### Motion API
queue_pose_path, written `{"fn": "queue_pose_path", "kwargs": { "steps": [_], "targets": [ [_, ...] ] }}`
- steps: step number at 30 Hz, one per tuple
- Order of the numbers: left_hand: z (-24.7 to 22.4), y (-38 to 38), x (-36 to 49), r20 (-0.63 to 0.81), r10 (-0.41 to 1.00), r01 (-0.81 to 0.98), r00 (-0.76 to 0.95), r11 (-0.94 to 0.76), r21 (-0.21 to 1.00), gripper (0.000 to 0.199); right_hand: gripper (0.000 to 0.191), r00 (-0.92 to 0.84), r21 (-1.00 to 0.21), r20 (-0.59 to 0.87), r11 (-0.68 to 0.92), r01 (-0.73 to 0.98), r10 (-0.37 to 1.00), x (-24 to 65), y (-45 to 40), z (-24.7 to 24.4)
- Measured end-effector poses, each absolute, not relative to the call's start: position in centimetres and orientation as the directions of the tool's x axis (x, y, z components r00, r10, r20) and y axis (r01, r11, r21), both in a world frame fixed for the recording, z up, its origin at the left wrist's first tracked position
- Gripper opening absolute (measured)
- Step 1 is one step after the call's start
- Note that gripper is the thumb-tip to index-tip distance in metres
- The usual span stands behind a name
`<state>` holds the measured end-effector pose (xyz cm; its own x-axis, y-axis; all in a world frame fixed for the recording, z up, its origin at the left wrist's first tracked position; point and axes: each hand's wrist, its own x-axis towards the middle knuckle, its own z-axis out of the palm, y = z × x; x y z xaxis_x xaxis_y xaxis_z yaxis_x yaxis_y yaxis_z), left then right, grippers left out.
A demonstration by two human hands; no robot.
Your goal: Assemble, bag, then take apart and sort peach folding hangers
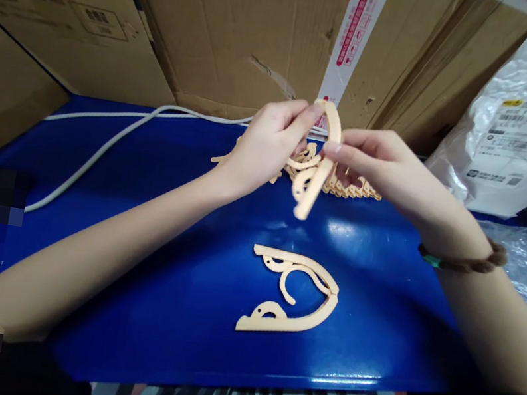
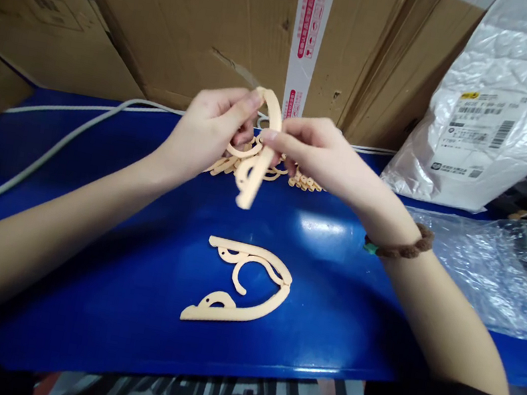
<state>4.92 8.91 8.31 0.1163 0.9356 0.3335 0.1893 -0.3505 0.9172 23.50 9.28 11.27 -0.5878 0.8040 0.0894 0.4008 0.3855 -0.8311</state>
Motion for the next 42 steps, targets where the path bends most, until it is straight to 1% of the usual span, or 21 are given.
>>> {"fn": "queue_pose_path", "kwargs": {
  "steps": [3,5,6,8,10,11,12,14,17,20,23,25,26,28,30,33,35,36,39,41,42],
  "targets": [
    [8.7,9.0,4.6,0.363,0.925,0.177,0.11,-0.377,0.909,0.046,0.025,-0.433,-0.757,0.245,0.45,0.474,0.868,24.9,10.8,11.1],
    [8.6,9.1,4.4,0.392,0.91,0.188,0.137,-0.412,0.891,0.047,0.023,-0.394,-0.646,0.344,0.519,0.56,0.852,25.7,11.6,11.1],
    [8.5,9.1,4.4,0.406,0.901,0.203,0.15,-0.43,0.88,0.046,0.023,-0.404,-0.546,0.39,0.561,0.622,0.828,26.0,11.9,11.0],
    [8.3,9.0,4.5,0.42,0.891,0.254,0.171,-0.452,0.855,0.045,0.027,-0.458,-0.254,0.453,0.603,0.756,0.765,26.2,12.0,10.8],
    [8.3,8.8,4.7,0.429,0.884,0.319,0.184,-0.467,0.825,0.044,0.035,-0.528,0.043,0.46,0.575,0.817,0.714,26.0,11.7,10.5],
    [8.3,8.6,4.7,0.438,0.878,0.348,0.194,-0.479,0.806,0.043,0.039,-0.548,0.142,0.456,0.551,0.822,0.701,25.9,11.6,10.3],
    [8.4,8.4,4.8,0.451,0.869,0.373,0.206,-0.495,0.784,0.042,0.042,-0.56,0.196,0.452,0.535,0.822,0.694,25.8,11.5,10.2],
    [8.6,8.1,4.8,0.48,0.845,0.421,0.235,-0.534,0.733,0.039,0.044,-0.559,0.219,0.465,0.522,0.824,0.687,25.6,11.3,10.0],
    [8.8,7.7,4.5,0.528,0.811,0.526,0.253,-0.573,0.629,0.032,0.04,-0.508,0.165,0.47,0.493,0.854,0.722,25.4,10.9,10.4],
    [8.6,7.3,4.3,0.554,0.805,0.663,0.213,-0.535,0.524,0.028,0.038,-0.474,0.004,0.4,0.515,0.857,0.785,25.1,10.2,11.4],
    [8.4,6.9,4.5,0.531,0.817,0.712,0.227,-0.511,0.482,0.03,0.034,-0.465,-0.362,0.309,0.555,0.749,0.83,24.9,9.7,12.0],
    [8.3,6.9,4.8,0.498,0.822,0.715,0.277,-0.523,0.465,0.032,0.031,-0.423,-0.638,0.247,0.475,0.606,0.871,25.0,9.9,12.0],
    [8.3,7.2,4.9,0.481,0.825,0.718,0.298,-0.525,0.456,0.033,0.029,-0.384,-0.739,0.218,0.409,0.536,0.897,25.1,10.1,11.8],
    [8.0,8.2,4.6,0.45,0.842,0.738,0.297,-0.502,0.452,0.035,0.025,-0.299,-0.852,0.167,0.29,0.435,0.939,25.3,10.7,11.4],
    [7.3,9.8,3.6,0.408,0.873,0.766,0.268,-0.45,0.459,0.037,0.02,-0.224,-0.902,0.158,0.233,0.362,0.962,25.5,11.3,11.2],
    [6.0,12.1,1.3,0.324,0.923,0.817,0.208,-0.346,0.462,0.035,0.012,-0.171,-0.932,0.196,0.238,0.273,0.966,25.5,11.8,11.3],
    [5.5,12.8,0.3,0.34,0.935,0.821,0.098,-0.269,0.504,0.029,0.01,-0.147,-0.94,0.209,0.24,0.242,0.967,25.4,11.8,11.5],
    [5.6,12.9,0.1,0.353,0.933,0.805,0.067,-0.259,0.533,0.033,0.009,-0.128,-0.943,0.215,0.24,0.232,0.968,25.3,11.8,11.6],
    [6.7,11.9,1.0,0.252,0.956,0.611,0.151,-0.291,0.737,0.04,0.013,-0.039,-0.943,0.263,0.266,0.201,0.964,25.2,11.5,11.7],
    [7.9,10.9,2.2,0.058,0.942,0.341,0.331,-0.177,0.923,0.059,0.019,0.007,-0.924,0.326,0.318,0.211,0.945,25.3,11.2,11.6],
    [8.4,10.4,2.8,0.011,0.918,0.236,0.395,-0.113,0.965,0.056,0.02,0.007,-0.908,0.363,0.352,0.228,0.932,25.4,11.2,11.6]
  ]
}}
